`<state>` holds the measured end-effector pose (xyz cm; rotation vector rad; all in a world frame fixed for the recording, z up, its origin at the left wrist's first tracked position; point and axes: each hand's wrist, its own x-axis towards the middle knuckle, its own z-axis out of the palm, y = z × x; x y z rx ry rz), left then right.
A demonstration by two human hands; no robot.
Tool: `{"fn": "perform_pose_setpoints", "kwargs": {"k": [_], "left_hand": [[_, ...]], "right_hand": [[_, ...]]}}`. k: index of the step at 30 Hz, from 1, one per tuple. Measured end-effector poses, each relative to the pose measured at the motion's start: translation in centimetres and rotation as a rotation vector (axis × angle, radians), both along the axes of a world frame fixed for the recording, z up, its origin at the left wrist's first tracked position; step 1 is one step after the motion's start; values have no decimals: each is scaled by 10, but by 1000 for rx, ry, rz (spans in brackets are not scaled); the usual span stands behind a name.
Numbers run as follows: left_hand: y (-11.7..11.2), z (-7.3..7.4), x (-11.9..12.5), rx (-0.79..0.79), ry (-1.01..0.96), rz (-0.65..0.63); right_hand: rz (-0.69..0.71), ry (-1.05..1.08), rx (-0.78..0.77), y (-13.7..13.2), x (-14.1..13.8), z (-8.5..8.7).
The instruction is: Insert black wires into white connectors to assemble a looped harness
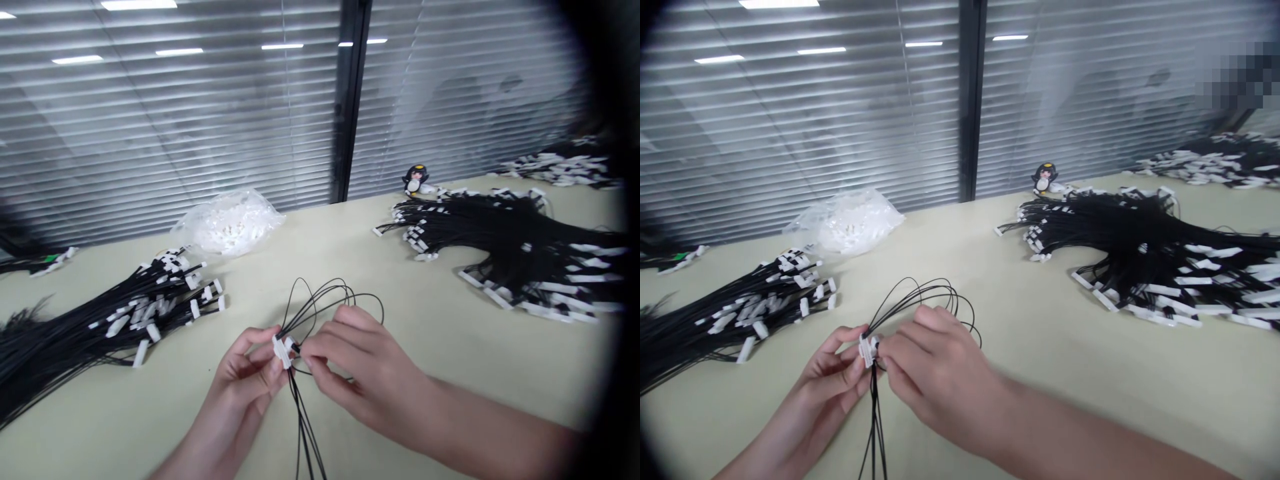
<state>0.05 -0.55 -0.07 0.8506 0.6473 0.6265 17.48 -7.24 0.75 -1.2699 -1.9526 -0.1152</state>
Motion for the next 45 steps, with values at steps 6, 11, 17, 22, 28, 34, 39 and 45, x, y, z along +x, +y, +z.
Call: {"fn": "perform_pose_setpoints", "kwargs": {"k": [6, 11, 17, 22, 28, 34, 39, 45], "left_hand": [[-2, 2, 1, 3, 6, -8], [0, -1, 1, -3, -2, -7], [0, 1, 0, -15, 8, 2], [-4, 7, 2, 1, 51, 14], [-4, 5, 3, 32, 54, 20], [-5, 6, 4, 46, 73, 41], [-7, 6, 5, 43, 84, 46], [-6, 7, 5, 12, 66, 16]], "right_hand": [[-18, -18, 26, -1, 0, 1], [-40, -85, 53, -1, 0, 5], [-77, -158, 97, -1, -1, 7], [-86, -195, 85, -1, 1, 5], [-73, -217, 75, -2, 0, -2], [-61, -156, 65, -2, -2, -2], [-39, -106, 72, 0, -3, -5], [-68, -96, 37, 2, -3, -8]]}}
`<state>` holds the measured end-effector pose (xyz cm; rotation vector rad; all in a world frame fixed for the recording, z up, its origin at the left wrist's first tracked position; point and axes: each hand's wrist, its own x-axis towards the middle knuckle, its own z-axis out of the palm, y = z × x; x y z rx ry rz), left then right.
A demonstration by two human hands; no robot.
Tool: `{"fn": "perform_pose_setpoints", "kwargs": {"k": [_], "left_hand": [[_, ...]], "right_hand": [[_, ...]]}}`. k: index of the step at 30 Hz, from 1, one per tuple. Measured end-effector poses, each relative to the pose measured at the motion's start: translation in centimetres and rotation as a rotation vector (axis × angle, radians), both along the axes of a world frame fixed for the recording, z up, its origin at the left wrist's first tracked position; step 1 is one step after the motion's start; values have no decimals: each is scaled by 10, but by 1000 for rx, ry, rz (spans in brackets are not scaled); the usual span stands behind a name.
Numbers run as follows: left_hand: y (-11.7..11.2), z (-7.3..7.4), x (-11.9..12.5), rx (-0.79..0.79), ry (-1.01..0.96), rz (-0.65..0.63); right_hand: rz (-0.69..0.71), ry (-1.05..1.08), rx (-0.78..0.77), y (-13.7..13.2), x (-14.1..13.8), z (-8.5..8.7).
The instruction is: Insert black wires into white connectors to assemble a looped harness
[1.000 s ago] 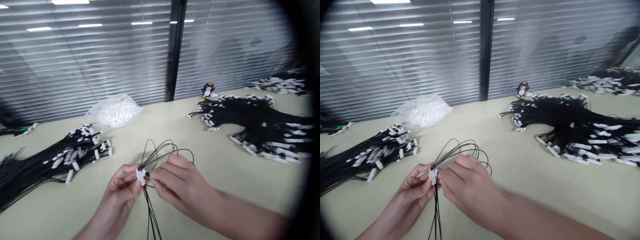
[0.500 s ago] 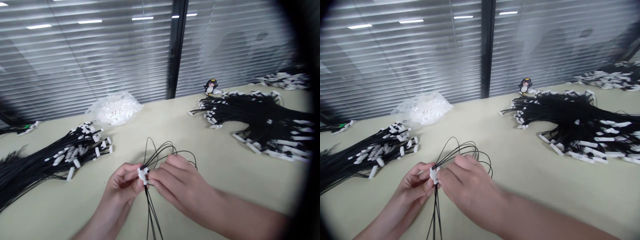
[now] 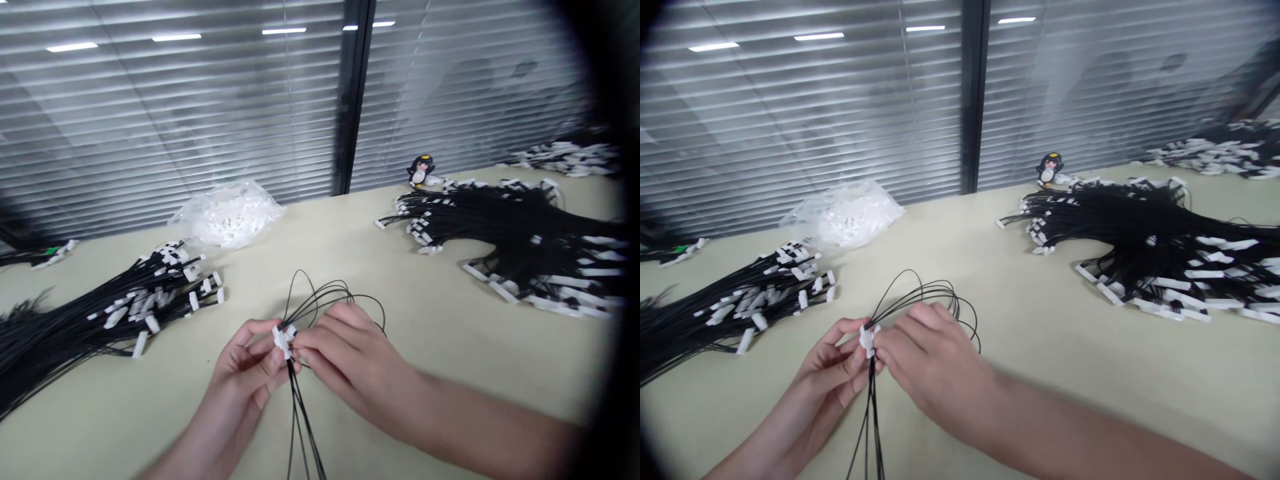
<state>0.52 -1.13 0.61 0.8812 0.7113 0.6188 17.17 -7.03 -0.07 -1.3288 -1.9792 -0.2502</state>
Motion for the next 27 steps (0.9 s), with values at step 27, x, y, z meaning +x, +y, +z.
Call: {"fn": "perform_pose_setpoints", "kwargs": {"k": [27], "left_hand": [[4, 0, -1, -82, -57, 18]], "right_hand": [[163, -35, 234, 2, 12, -6]]}}
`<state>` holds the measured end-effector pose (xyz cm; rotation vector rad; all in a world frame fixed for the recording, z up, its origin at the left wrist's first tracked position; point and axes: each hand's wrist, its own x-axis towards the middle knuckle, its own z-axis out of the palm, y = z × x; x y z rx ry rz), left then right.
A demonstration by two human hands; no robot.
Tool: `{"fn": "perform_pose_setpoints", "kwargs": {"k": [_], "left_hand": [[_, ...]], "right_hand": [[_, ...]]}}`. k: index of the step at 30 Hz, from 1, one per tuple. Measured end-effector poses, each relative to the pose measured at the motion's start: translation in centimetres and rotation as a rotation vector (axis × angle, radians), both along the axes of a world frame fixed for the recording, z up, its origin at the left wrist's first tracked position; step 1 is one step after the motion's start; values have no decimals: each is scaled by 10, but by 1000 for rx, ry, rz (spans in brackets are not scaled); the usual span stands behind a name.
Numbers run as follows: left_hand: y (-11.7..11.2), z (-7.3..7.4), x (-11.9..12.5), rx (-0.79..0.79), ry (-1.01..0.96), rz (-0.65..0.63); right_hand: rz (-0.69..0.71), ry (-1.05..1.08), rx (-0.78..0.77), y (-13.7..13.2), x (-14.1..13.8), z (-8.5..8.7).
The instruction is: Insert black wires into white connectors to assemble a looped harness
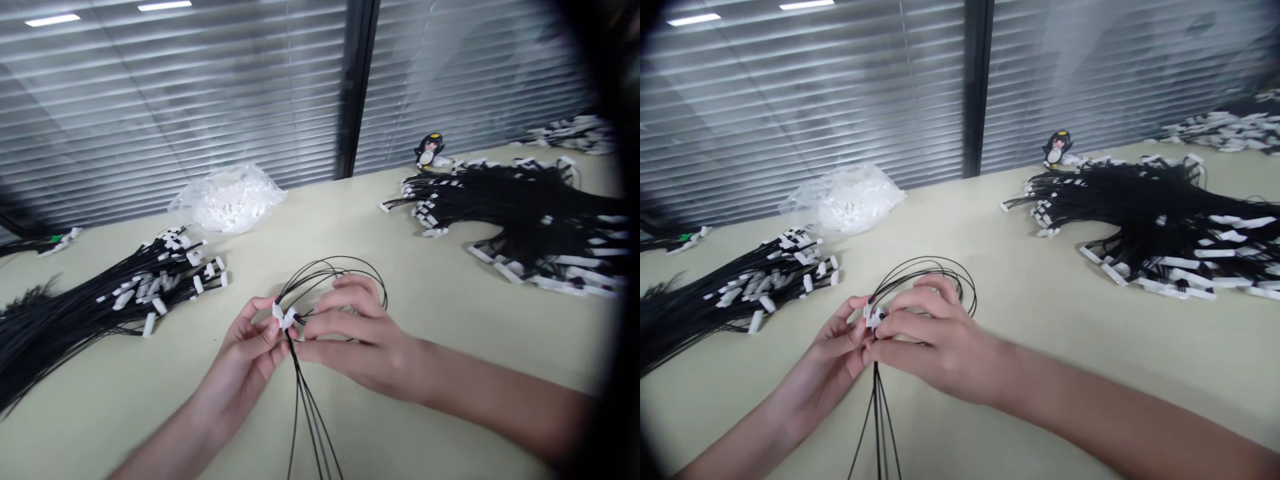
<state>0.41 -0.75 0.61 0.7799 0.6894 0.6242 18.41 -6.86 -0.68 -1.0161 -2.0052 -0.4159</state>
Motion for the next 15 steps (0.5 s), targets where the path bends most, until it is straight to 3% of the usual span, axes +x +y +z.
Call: {"fn": "perform_pose_setpoints", "kwargs": {"k": [15], "left_hand": [[2, 0, -2, -37, 59, -23]], "right_hand": [[35, -251, 100, -2, -3, 4]]}}
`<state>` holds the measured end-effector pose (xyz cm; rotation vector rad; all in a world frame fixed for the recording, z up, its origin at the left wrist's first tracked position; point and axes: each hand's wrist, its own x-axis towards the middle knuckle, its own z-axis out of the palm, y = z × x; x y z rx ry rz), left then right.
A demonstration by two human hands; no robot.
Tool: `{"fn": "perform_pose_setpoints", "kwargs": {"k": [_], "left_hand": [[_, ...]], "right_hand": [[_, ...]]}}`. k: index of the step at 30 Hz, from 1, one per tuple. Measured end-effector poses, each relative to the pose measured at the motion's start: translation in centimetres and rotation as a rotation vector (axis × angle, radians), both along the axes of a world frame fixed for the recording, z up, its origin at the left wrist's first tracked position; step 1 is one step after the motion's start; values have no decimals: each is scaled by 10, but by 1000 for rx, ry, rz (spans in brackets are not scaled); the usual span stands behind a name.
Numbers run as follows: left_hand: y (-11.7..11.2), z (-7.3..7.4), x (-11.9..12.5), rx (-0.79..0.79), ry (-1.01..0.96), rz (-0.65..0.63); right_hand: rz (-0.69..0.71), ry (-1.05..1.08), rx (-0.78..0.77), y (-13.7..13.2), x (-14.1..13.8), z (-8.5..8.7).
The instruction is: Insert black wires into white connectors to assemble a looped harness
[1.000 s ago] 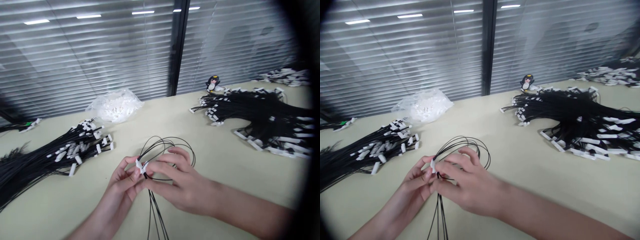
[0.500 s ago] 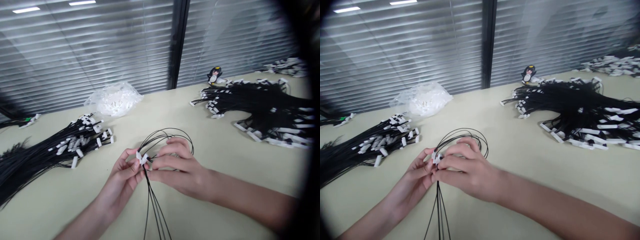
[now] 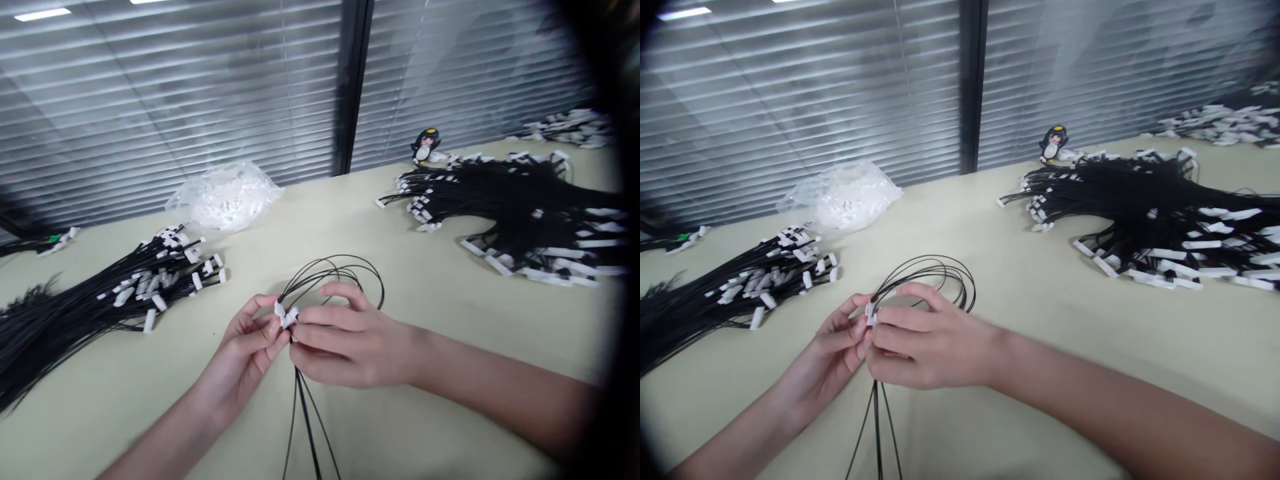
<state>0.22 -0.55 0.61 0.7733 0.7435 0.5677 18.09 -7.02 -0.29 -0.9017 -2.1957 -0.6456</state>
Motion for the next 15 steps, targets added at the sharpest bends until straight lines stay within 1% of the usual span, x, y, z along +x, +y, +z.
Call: {"fn": "perform_pose_setpoints", "kwargs": {"k": [4, 9, 12, 15], "left_hand": [[-1, 1, 1, 8, -1, -11], [-1, 0, 2, 32, -21, -37], [0, -2, 2, 33, -55, -51], [1, -3, 2, 25, -83, -44]], "right_hand": [[-15, -32, 35, 2, 3, -1], [27, -28, 26, 4, 7, -4], [35, 62, -38, 6, 7, -5], [56, 196, -191, 8, 5, -5]]}}
